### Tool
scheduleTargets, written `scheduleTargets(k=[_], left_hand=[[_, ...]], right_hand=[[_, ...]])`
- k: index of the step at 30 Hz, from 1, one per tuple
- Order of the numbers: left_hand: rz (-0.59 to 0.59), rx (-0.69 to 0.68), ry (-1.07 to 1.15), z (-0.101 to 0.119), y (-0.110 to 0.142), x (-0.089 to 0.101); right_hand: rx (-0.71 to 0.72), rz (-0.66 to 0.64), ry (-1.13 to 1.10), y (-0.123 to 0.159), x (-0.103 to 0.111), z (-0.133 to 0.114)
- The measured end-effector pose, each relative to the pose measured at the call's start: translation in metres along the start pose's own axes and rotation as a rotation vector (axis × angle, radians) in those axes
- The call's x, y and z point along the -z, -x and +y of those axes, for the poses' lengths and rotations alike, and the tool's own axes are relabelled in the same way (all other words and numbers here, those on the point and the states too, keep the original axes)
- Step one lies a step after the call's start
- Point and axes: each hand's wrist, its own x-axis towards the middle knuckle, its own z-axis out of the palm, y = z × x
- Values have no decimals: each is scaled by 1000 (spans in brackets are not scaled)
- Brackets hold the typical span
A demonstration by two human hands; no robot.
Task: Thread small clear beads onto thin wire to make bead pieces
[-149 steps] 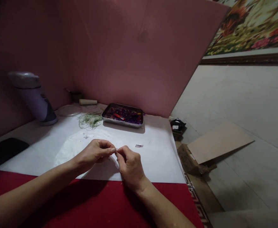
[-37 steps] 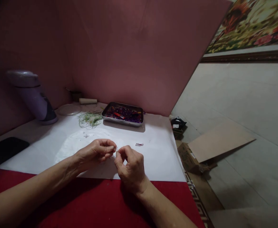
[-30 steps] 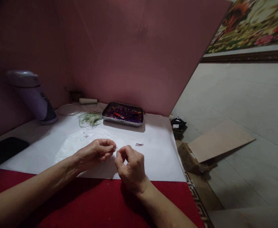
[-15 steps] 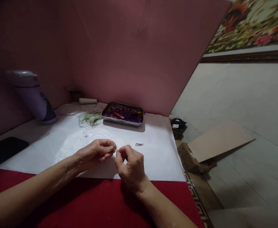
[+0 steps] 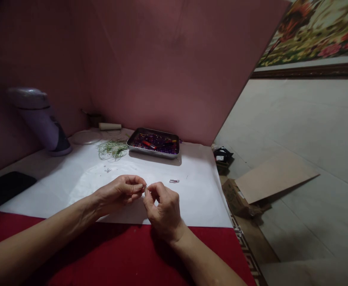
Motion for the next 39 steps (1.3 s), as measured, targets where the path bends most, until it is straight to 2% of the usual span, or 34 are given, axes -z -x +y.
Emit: scheduleTargets(k=[8,22,39], left_hand=[[-11,10,-10,-1,-1,3],[-13,-27,5,0,-1,1],[-1,8,-42,3,2,-3]], right_hand=[[-10,-29,-17,1,-1,1],[13,2,-17,2,0,1],[-5,-18,-26,2,-2,2]])
